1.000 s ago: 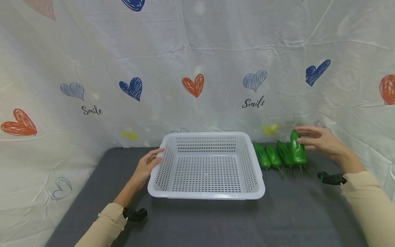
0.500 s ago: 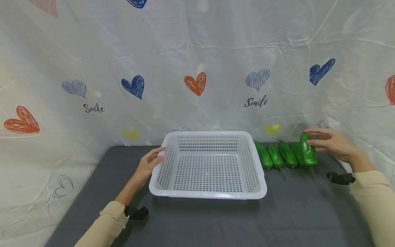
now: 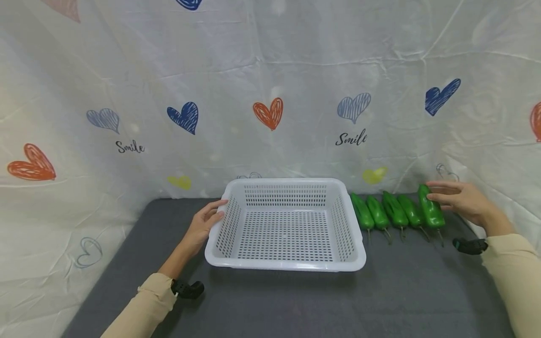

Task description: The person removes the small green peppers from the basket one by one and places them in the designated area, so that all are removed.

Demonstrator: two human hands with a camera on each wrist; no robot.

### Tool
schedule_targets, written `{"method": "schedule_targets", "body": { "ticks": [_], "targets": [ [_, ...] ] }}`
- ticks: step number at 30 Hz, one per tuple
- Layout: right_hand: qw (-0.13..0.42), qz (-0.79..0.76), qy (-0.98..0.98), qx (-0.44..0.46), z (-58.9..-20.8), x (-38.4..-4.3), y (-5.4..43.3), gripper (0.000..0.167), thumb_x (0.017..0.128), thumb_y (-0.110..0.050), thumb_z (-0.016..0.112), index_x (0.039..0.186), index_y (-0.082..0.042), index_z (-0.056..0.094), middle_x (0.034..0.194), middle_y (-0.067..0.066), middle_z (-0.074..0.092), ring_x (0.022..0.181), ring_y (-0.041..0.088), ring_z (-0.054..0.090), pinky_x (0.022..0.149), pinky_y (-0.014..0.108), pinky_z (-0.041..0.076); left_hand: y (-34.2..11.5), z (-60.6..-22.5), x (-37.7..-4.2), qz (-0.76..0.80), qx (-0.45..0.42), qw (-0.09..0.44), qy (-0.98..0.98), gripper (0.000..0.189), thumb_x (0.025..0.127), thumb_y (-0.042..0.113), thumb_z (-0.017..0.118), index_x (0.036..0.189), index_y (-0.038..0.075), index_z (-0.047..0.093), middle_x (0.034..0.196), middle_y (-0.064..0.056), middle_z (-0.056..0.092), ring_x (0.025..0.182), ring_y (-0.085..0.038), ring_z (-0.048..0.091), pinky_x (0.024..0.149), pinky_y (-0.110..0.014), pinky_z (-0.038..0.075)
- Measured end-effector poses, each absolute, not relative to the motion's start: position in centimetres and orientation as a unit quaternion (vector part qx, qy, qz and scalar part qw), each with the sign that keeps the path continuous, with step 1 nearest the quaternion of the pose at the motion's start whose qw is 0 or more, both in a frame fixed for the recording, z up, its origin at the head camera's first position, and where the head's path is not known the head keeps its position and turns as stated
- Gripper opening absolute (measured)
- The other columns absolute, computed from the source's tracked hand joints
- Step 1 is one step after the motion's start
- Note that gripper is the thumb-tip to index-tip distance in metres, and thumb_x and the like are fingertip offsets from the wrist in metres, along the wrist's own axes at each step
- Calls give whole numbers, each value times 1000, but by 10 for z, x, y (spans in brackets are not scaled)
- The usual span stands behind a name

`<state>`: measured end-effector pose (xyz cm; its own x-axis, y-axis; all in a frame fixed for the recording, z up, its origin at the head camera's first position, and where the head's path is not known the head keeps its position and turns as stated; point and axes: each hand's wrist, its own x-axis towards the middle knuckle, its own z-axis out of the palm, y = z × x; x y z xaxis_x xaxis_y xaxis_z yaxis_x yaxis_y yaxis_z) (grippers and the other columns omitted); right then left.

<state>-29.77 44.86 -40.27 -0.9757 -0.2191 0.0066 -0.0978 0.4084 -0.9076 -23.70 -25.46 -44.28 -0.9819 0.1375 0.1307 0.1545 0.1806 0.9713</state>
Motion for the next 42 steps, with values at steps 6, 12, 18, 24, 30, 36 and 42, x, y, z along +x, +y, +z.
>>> {"method": "schedule_targets", "body": {
  "ticks": [6, 12, 18, 24, 30, 36, 42],
  "targets": [
    [57, -542, 835, -80, -413, -303, 453, 44, 102, -4, 63, 145, -2, 55, 116, -23, 65, 96, -4, 63, 77, 26, 55, -255, -445, -238, -632, -90, 8, -770, 48, 106, 27, 58, 151, 12, 48, 136, -21, 54, 101, -27, 65, 75, -35, 56],
    [66, -545, 832, -85, -418, -306, 459, 42, 103, -5, 60, 145, -7, 56, 116, -26, 63, 96, -5, 62, 77, 25, 55, -255, -445, -239, -629, -84, 7, -773, 47, 106, 27, 59, 150, 14, 49, 136, -20, 54, 100, -29, 65, 74, -36, 57],
    [76, -521, 847, -75, -423, -309, 462, 48, 102, -13, 64, 148, -2, 51, 115, -28, 60, 99, -7, 59, 78, 23, 53, -255, -444, -240, -630, -84, 6, -772, 47, 107, 26, 58, 151, 14, 48, 137, -21, 54, 101, -29, 65, 75, -36, 57],
    [73, -515, 851, -72, -431, -313, 462, 45, 101, -13, 67, 143, -2, 56, 114, -26, 61, 98, -6, 60, 77, 23, 54, -255, -445, -240, -624, -79, 7, -777, 47, 107, 26, 58, 151, 14, 49, 137, -21, 54, 100, -27, 65, 74, -36, 57],
    [62, -497, 862, -79, -435, -315, 462, 48, 101, -15, 67, 142, 7, 53, 112, -26, 61, 97, -6, 61, 76, 23, 54, -255, -444, -239, -631, -82, 6, -772, 47, 106, 26, 59, 150, 14, 49, 136, -21, 54, 98, -27, 66, 73, -36, 57],
    [54, -502, 860, -75, -439, -318, 462, 44, 99, -15, 70, 137, 6, 59, 108, -21, 65, 94, -2, 63, 74, 26, 56, -255, -444, -239, -632, -89, 5, -770, 47, 107, 27, 58, 151, 14, 48, 136, -22, 53, 99, -29, 65, 73, -37, 57],
    [54, -484, 870, -76, -438, -314, 461, 42, 100, -19, 69, 136, 1, 60, 111, -20, 63, 94, -4, 62, 75, 27, 56, -255, -444, -239, -632, -91, 8, -769, 47, 107, 26, 58, 151, 13, 48, 136, -22, 54, 98, -29, 66, 73, -36, 57]
  ]
}}
